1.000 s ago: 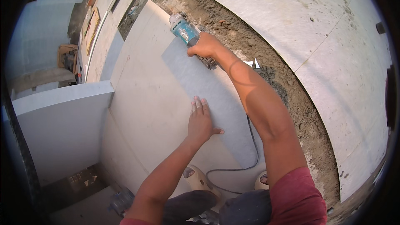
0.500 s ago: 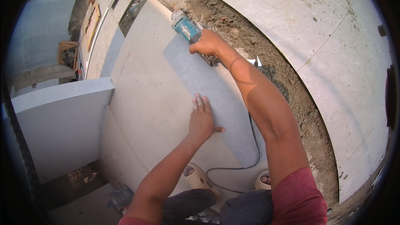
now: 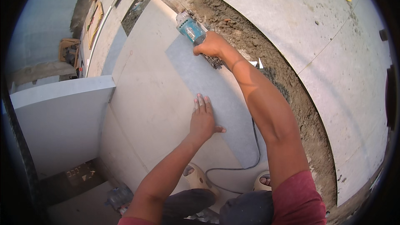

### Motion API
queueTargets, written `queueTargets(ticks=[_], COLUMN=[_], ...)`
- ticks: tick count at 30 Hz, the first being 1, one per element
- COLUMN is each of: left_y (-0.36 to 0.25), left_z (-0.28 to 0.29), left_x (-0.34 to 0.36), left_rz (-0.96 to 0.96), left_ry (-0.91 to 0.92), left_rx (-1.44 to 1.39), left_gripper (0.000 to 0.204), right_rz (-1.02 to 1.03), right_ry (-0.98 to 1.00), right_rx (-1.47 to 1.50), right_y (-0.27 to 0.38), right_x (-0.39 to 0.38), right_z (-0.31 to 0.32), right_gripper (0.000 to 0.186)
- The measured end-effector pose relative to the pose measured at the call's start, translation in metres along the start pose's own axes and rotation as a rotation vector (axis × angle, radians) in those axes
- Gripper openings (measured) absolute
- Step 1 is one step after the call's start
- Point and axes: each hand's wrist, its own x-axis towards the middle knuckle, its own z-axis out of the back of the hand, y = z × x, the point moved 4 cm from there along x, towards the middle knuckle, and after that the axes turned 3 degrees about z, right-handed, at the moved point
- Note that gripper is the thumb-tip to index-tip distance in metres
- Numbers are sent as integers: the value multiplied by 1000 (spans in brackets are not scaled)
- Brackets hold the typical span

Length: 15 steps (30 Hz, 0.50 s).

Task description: The person picks up a large ceramic tile and carries it to a work area. Using an angle grinder, the person cuts the tile along a straight line. After cutting, the person walks through the room and picks up a small object from a shelf.

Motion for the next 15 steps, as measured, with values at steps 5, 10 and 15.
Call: queueTargets(ticks=[5,10,15], left_y=[1,2,-1], left_z=[-1,-4,-1], left_x=[-1,0,0], left_rz=[11,-3,10], left_ry=[-2,-38,-18], left_rx=[15,14,30], left_gripper=[139,139,138], right_rz=[4,-13,0], right_ry=[9,-34,-44], right_rx=[10,44,63], right_y=[-3,-6,-8], right_x=[-4,-12,-21], right_z=[-3,-4,-2], right_gripper=[60,49,50])
